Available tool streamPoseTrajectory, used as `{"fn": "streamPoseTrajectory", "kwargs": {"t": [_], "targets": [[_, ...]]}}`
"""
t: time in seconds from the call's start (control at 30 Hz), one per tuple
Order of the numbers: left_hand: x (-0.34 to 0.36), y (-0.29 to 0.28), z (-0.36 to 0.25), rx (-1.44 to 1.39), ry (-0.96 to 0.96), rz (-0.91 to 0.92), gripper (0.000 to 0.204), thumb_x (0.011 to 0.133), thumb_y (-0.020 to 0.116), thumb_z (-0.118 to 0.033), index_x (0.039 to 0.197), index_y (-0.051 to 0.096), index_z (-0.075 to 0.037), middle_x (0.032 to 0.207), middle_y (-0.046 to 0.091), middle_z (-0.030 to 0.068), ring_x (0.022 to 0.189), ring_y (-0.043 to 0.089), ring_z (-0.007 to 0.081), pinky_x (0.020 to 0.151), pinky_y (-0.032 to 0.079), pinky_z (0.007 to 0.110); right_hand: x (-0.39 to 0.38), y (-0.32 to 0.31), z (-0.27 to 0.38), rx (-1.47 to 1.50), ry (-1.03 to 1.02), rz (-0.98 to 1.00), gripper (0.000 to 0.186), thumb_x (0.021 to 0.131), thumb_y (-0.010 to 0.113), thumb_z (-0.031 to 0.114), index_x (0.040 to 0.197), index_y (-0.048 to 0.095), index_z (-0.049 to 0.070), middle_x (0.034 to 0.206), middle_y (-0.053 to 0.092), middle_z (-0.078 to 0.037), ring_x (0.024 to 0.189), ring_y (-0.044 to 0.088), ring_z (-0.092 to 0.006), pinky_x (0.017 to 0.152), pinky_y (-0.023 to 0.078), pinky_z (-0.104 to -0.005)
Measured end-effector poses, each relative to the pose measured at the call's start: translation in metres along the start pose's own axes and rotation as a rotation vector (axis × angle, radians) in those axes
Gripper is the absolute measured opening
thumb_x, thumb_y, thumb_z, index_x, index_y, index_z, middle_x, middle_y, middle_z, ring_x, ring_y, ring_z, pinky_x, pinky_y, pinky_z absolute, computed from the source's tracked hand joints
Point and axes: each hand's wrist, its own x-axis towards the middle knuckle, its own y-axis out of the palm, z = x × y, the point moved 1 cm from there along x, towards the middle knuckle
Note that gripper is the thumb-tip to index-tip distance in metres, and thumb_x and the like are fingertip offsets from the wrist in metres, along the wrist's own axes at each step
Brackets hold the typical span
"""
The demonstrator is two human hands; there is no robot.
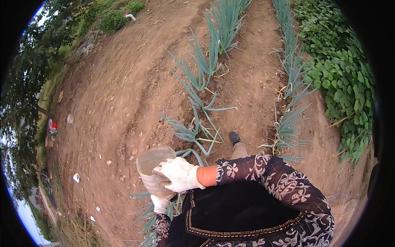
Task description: The person walks along a row of onion plants in an outdoor garden, holding a plastic jug. They pour water from the jug onto the base of the plants. The person refills the jug from a blue bucket and continues watering the plants.
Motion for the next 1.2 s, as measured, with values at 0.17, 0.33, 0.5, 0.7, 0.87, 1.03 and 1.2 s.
{"fn": "streamPoseTrajectory", "kwargs": {"t": [0.17, 0.33, 0.5, 0.7, 0.87, 1.03, 1.2], "targets": [[0.022, 0.017, 0.010, 0.427, 0.117, -0.117, 0.083, 0.054, 0.078, 0.004, 0.125, 0.035, -0.003, 0.121, 0.047, 0.0130, 0.103, 0.054, 0.0255, 0.087, 0.048, 0.041, 0.004, -0.039, -0.029, 0.047, -0.054, 0.040, 0.040, 0.073, 0.061, 0.027, 0.104, 0.052, 0.004, 0.091, 0.057, -0.018, 0.088, 0.057, -0.0332, 0.074, 0.045, -0.0429], [0.041, 0.054, -0.005, 0.289, 0.041, -0.115, 0.072, 0.062, 0.076, -0.013, 0.123, 0.037, -0.009, 0.116, 0.050, 0.0072, 0.104, 0.051, 0.0216, 0.087, 0.045, 0.038, 0.006, -0.083, -0.059, 0.069, -0.022, 0.132, 0.041, 0.073, 0.062, 0.028, 0.105, 0.053, 0.004, 0.092, 0.058, -0.017, 0.089, 0.057, -0.0329, 0.074, 0.046, -0.0428], [0.053, 0.078, 0.002, -0.231, -0.071, -0.160, 0.048, 0.081, 0.059, -0.023, 0.121, 0.036, -0.010, 0.111, 0.049, 0.0127, 0.098, 0.051, 0.0300, 0.073, 0.047, 0.047, 0.008, -0.110, -0.084, 0.125, 0.016, 0.181, 0.041, 0.071, 0.062, 0.027, 0.104, 0.054, 0.004, 0.096, 0.058, -0.016, 0.093, 0.057, -0.0318, 0.077, 0.045, -0.0443], [0.068, 0.091, -0.004, -0.640, -0.238, -0.238, 0.051, 0.091, 0.028, -0.043, 0.132, 0.023, -0.014, 0.130, 0.034, 0.0131, 0.111, 0.042, 0.0321, 0.083, 0.041, 0.049, 0.016, -0.129, -0.109, 0.138, -0.034, 0.164, 0.042, 0.073, 0.062, 0.029, 0.106, 0.053, 0.004, 0.094, 0.058, -0.016, 0.090, 0.057, -0.0321, 0.074, 0.046, -0.0432], [0.070, 0.116, -0.027, -0.783, -0.190, -0.284, 0.049, 0.089, 0.040, -0.028, 0.132, 0.026, -0.009, 0.131, 0.035, 0.0141, 0.116, 0.041, 0.0332, 0.090, 0.040, 0.053, 0.020, -0.139, -0.123, 0.172, -0.057, 0.176, 0.042, 0.073, 0.062, 0.028, 0.106, 0.053, 0.004, 0.094, 0.058, -0.017, 0.090, 0.057, -0.0326, 0.075, 0.045, -0.0440], [0.060, 0.120, -0.021, -1.023, -0.236, -0.328, 0.048, 0.091, 0.037, -0.034, 0.132, 0.026, -0.010, 0.132, 0.035, 0.0135, 0.117, 0.040, 0.0338, 0.091, 0.039, 0.054, 0.021, -0.144, -0.123, 0.186, -0.060, 0.230, 0.041, 0.073, 0.062, 0.028, 0.104, 0.053, 0.003, 0.093, 0.058, -0.017, 0.090, 0.057, -0.0324, 0.074, 0.045, -0.0444], [0.056, 0.131, -0.040, -0.799, -0.226, -0.301, 0.049, 0.092, 0.034, -0.038, 0.133, 0.021, -0.016, 0.132, 0.033, 0.0104, 0.118, 0.038, 0.0310, 0.091, 0.039, 0.049, 0.021, -0.139, -0.120, 0.207, -0.061, 0.253, 0.041, 0.073, 0.062, 0.028, 0.104, 0.053, 0.003, 0.093, 0.058, -0.017, 0.090, 0.057, -0.0323, 0.075, 0.045, -0.0443]]}}
